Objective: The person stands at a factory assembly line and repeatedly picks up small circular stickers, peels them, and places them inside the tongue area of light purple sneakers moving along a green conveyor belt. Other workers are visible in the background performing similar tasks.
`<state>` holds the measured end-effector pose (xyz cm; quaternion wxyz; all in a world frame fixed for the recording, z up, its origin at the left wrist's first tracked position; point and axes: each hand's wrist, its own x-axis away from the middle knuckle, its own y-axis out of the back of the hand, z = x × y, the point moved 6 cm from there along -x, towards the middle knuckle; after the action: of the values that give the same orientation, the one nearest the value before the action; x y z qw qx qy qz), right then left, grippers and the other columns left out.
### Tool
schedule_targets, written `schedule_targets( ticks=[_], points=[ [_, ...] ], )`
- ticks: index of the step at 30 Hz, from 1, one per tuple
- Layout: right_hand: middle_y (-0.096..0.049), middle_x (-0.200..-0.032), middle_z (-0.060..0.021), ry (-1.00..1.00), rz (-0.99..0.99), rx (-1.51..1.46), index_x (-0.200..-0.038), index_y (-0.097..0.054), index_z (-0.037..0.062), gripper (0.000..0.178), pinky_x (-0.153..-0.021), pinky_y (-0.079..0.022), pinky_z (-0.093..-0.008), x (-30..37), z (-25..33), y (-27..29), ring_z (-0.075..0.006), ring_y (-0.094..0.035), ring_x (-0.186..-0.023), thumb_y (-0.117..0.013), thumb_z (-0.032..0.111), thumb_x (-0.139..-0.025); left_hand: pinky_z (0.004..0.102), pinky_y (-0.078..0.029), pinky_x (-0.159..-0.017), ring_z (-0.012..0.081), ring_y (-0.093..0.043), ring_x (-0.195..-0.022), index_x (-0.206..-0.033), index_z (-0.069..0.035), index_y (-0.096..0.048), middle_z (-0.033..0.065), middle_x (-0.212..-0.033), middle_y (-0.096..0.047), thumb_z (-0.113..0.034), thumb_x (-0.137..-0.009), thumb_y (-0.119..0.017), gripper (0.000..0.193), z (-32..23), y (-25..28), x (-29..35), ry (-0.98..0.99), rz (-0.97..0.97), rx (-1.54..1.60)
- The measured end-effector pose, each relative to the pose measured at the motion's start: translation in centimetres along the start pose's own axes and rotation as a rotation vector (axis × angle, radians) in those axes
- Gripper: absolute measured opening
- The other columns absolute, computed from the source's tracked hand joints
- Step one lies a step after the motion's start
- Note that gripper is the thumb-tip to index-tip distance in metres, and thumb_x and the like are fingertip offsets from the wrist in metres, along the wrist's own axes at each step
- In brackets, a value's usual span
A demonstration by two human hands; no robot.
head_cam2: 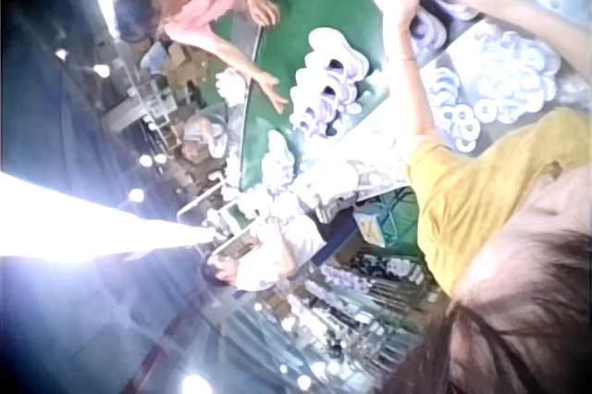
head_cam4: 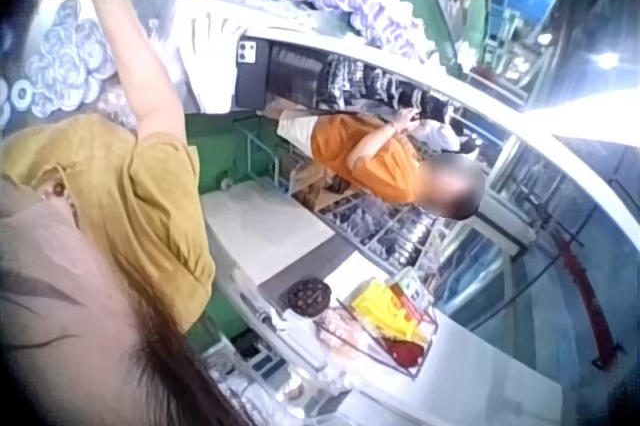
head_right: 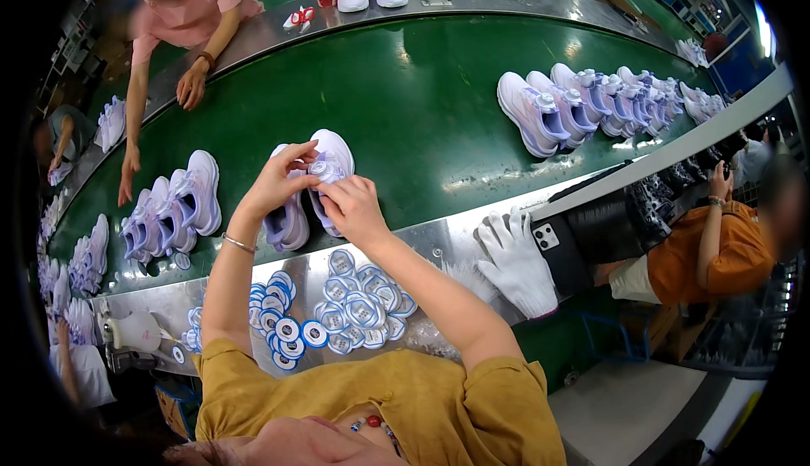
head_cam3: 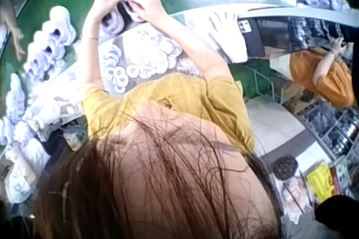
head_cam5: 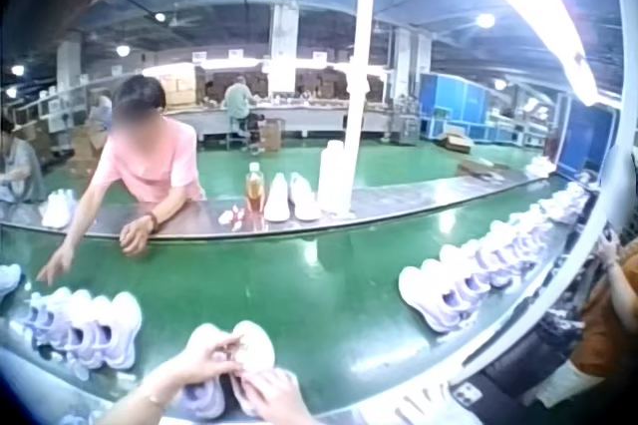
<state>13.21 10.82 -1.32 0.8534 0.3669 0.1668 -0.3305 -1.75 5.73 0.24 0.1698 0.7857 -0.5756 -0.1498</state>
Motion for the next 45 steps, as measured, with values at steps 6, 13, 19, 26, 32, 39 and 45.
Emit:
schedule_targets(
  ticks=[6,13,19,26,32,39,45],
  points=[
    [-0.064,-0.087,-0.0045,0.042,-0.034,-0.021,-0.102,-0.066,0.0079,0.02,-0.082,-0.039,-0.0356,-0.4,0.8,-0.1,-0.0232,-0.056,-0.083,-0.064,0.013,-0.082,0.0294,-0.049,-0.085,0.0173,-0.058,-0.097,-0.128,-0.001,-0.052,0.0104,-0.11,-0.062,-0.001,-0.077,-0.07,0.054,-1.0,2.0,0.9,0.001,-0.085,-0.029],
    [-0.062,-0.096,-0.0077,0.134,0.199,0.158,-0.107,-0.062,0.0041,0.037,-0.071,-0.046,-0.0374,0.7,4.7,3.3,-0.0262,-0.057,-0.083,-0.07,0.023,-0.076,0.0377,-0.052,-0.074,0.0309,-0.065,-0.089,-0.117,0.004,-0.057,0.0225,-0.1,-0.065,-0.026,-0.081,-0.07,0.048,-0.7,6.5,10.6,0.346,-0.473,-0.677],
    [-0.055,-0.09,-0.0097,0.127,0.354,0.227,-0.086,-0.055,0.0069,0.017,-0.068,-0.051,-0.0422,0.6,1.7,-0.9,-0.0303,-0.059,-0.084,-0.064,0.017,-0.076,0.0439,-0.049,-0.064,0.0386,-0.062,-0.064,-0.085,0.004,-0.062,0.0218,-0.071,-0.063,-0.021,-0.075,-0.059,0.027,5.6,3.5,9.7,0.411,-0.337,-0.355],
    [-0.06,-0.095,-0.0117,-0.029,0.174,0.292,-0.096,-0.061,0.0044,0.018,-0.078,-0.048,-0.0414,0.2,-3.4,10.8,-0.0331,-0.058,-0.091,-0.061,0.01,-0.079,0.0463,-0.049,-0.074,0.0409,-0.063,-0.083,-0.091,0.001,-0.064,0.023,-0.085,-0.066,-0.032,-0.081,-0.059,0.035,-0.9,-6.7,-1.6,0.365,-0.253,-0.376],
    [-0.062,-0.093,-0.0126,-0.275,0.199,0.321,-0.097,-0.064,0.0028,0.017,-0.07,-0.05,-0.0384,6.4,-1.0,18.5,-0.0298,-0.06,-0.082,-0.064,0.011,-0.083,0.0382,-0.05,-0.068,0.0308,-0.065,-0.075,-0.104,0.001,-0.063,0.0182,-0.089,-0.065,-0.025,-0.085,-0.063,0.032,-4.2,-8.2,-0.5,0.07,-0.481,-0.215],
    [-0.061,-0.079,-0.0139,-0.297,0.336,0.627,-0.08,-0.063,0.0017,0.02,-0.07,-0.047,-0.0447,13.9,-2.7,14.0,-0.0345,-0.059,-0.077,-0.064,0.021,-0.078,0.0399,-0.05,-0.072,0.0328,-0.062,-0.08,-0.101,0.001,-0.06,0.0155,-0.091,-0.064,-0.001,-0.08,-0.063,0.022,-11.0,-17.9,12.3,-0.282,-0.295,-0.23],
    [-0.06,-0.078,-0.0088,-0.296,0.055,0.284,-0.072,-0.059,0.0057,0.013,-0.073,-0.04,-0.042,13.5,-1.7,17.4,-0.0296,-0.057,-0.083,-0.065,0.015,-0.078,0.0424,-0.045,-0.089,0.0356,-0.055,-0.107,-0.112,0.004,-0.056,0.0216,-0.115,-0.056,-0.013,-0.078,-0.069,0.04,-13.4,-26.8,16.7,-0.407,-0.132,-0.379]
  ],
)
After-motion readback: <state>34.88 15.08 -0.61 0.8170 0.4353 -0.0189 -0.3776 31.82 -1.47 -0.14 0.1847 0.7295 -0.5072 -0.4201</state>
